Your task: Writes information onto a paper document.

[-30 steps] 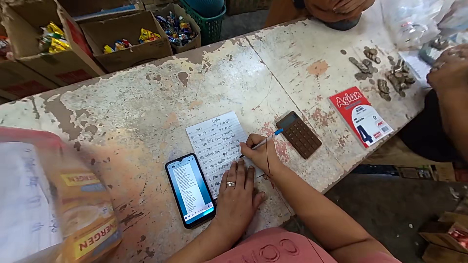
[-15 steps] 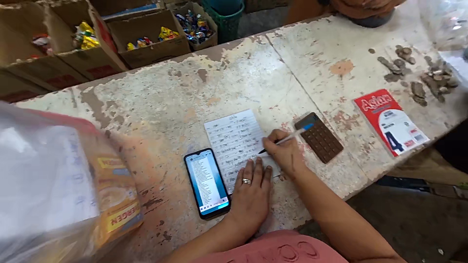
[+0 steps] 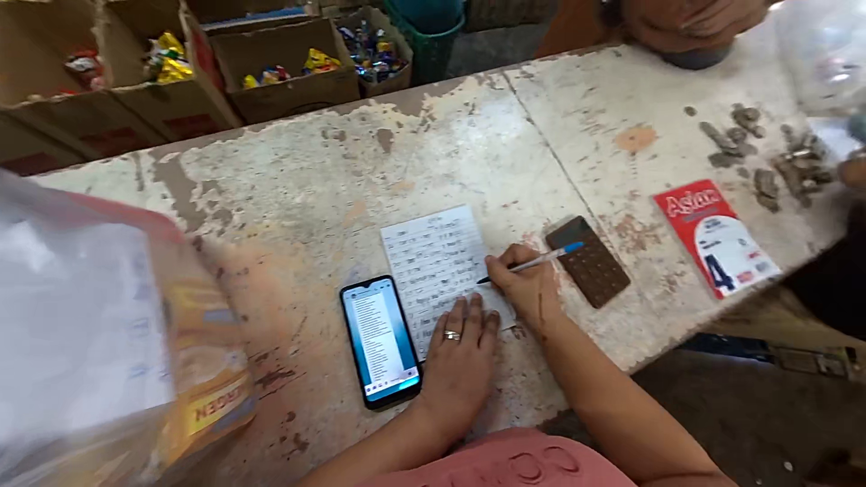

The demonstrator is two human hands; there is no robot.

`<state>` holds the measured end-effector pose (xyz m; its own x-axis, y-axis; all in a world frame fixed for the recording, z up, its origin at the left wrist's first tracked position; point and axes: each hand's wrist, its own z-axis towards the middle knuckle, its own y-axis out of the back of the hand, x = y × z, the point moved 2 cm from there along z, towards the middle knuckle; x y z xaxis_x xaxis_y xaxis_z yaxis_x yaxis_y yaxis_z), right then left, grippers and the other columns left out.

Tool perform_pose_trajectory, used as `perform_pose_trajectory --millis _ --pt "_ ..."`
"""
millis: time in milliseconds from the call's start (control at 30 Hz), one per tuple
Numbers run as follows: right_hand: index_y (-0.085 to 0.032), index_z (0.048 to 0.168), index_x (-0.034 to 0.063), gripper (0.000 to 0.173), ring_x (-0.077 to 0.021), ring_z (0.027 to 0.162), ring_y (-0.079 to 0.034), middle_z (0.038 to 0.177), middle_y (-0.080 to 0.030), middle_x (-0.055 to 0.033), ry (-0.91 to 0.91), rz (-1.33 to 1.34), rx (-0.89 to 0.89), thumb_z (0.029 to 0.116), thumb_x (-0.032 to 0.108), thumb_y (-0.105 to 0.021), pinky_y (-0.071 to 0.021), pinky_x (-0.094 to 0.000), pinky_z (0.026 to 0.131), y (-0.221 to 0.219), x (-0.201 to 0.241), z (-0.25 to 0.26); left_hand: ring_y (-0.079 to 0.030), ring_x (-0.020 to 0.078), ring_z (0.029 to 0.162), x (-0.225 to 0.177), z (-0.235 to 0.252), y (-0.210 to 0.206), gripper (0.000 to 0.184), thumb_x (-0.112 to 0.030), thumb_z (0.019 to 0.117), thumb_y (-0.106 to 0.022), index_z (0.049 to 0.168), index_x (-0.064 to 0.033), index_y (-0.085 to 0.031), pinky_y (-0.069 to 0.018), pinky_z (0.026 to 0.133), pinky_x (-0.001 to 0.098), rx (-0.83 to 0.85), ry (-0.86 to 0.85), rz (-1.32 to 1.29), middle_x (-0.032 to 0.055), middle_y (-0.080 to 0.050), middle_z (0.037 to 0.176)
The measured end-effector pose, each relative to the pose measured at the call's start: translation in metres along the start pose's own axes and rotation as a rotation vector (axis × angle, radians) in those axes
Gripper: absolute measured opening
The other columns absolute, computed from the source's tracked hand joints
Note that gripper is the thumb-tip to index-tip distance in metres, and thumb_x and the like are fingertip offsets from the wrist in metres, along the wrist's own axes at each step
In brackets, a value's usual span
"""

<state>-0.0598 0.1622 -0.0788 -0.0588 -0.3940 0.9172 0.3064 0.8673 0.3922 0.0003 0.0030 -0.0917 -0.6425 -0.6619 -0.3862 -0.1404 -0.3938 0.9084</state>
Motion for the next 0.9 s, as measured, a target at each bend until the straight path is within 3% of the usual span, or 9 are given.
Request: perform_pose_trajectory --millis 300,367,433,500,633,767,900 --pt "-0.051 0.064 0.0106 0.029 0.0015 0.047 -0.042 0.054 -0.046 0.0067 -0.002 -0.144 0.049 0.0892 0.006 -0.067 -0.0345 -0.0167 0.047 -0.0007 0.0060 -0.0011 -0.053 0.0405 0.137 0.0002 0.0002 -0.0011 0.053 0.004 0.0884 -0.060 0.139 -0.0115 -0.063 -0.0464 0.107 0.0555 -0.019 -0.011 0.024 0.0196 -0.054 0.150" --pt "-0.051 0.065 0.0115 0.029 0.0020 0.047 -0.042 0.054 -0.045 0.0073 -0.009 -0.145 0.044 0.0889 0.006 -0.067 -0.0347 -0.0163 0.047 -0.0004 0.0046 0.0005 -0.053 0.0398 0.137 0.0006 0.0000 -0.0023 0.049 -0.003 0.0922 -0.058 0.140 -0.0118 -0.062 -0.0462 0.108 0.0547 -0.019 -0.010 0.044 0.0187 -0.054 0.150" --pt "-0.051 0.066 0.0106 0.029 0.0003 0.046 -0.042 0.054 -0.046 0.0052 -0.014 -0.152 0.029 0.0905 0.006 -0.067 -0.0347 -0.0172 0.046 -0.0013 0.0042 -0.0011 -0.052 0.0404 0.138 0.0017 -0.0010 -0.0043 0.042 -0.022 0.1008 -0.050 0.140 -0.0110 -0.062 -0.0448 0.109 0.0554 -0.022 -0.013 0.045 0.0185 -0.054 0.150" --pt "-0.051 0.064 0.0102 0.031 -0.0015 0.044 -0.042 0.052 -0.046 0.0035 0.005 -0.186 0.025 0.0895 0.006 -0.067 -0.0337 -0.0184 0.044 -0.0024 0.0050 -0.0020 -0.051 0.0415 0.138 0.0017 -0.0011 -0.0051 0.046 -0.032 0.1033 -0.046 0.140 -0.0098 -0.062 -0.0438 0.109 0.0567 -0.025 -0.015 0.029 0.0189 -0.054 0.150" --pt "-0.048 0.062 0.0118 0.033 0.0001 0.045 -0.039 0.052 -0.043 0.0057 0.025 -0.194 0.009 0.0887 0.005 -0.066 -0.0315 -0.0174 0.044 -0.0030 0.0033 -0.0013 -0.050 0.0421 0.139 0.0017 -0.0019 -0.0050 0.049 -0.037 0.1032 -0.045 0.141 -0.0099 -0.061 -0.0427 0.110 0.0573 -0.016 -0.012 0.021 0.0186 -0.052 0.151" --pt "-0.048 0.063 0.0118 0.033 -0.0031 0.042 -0.040 0.050 -0.045 0.0025 0.003 -0.151 0.014 0.0889 0.008 -0.066 -0.0310 -0.0192 0.041 -0.0016 0.0024 -0.0014 -0.049 0.0418 0.139 0.0014 -0.0018 -0.0049 0.051 -0.039 0.1031 -0.045 0.142 -0.0104 -0.061 -0.0421 0.111 0.0568 -0.009 -0.013 0.030 0.0183 -0.052 0.152" --pt "-0.052 0.066 0.0099 0.029 0.0001 0.047 -0.042 0.055 -0.046 0.0046 0.018 -0.154 0.051 0.0910 0.008 -0.068 -0.0341 -0.0176 0.046 -0.0027 0.0055 -0.0028 -0.049 0.0430 0.139 0.0015 -0.0021 -0.0055 0.051 -0.039 0.1020 -0.048 0.141 -0.0088 -0.061 -0.0421 0.110 0.0584 -0.013 -0.013 0.001 0.0194 -0.052 0.151"
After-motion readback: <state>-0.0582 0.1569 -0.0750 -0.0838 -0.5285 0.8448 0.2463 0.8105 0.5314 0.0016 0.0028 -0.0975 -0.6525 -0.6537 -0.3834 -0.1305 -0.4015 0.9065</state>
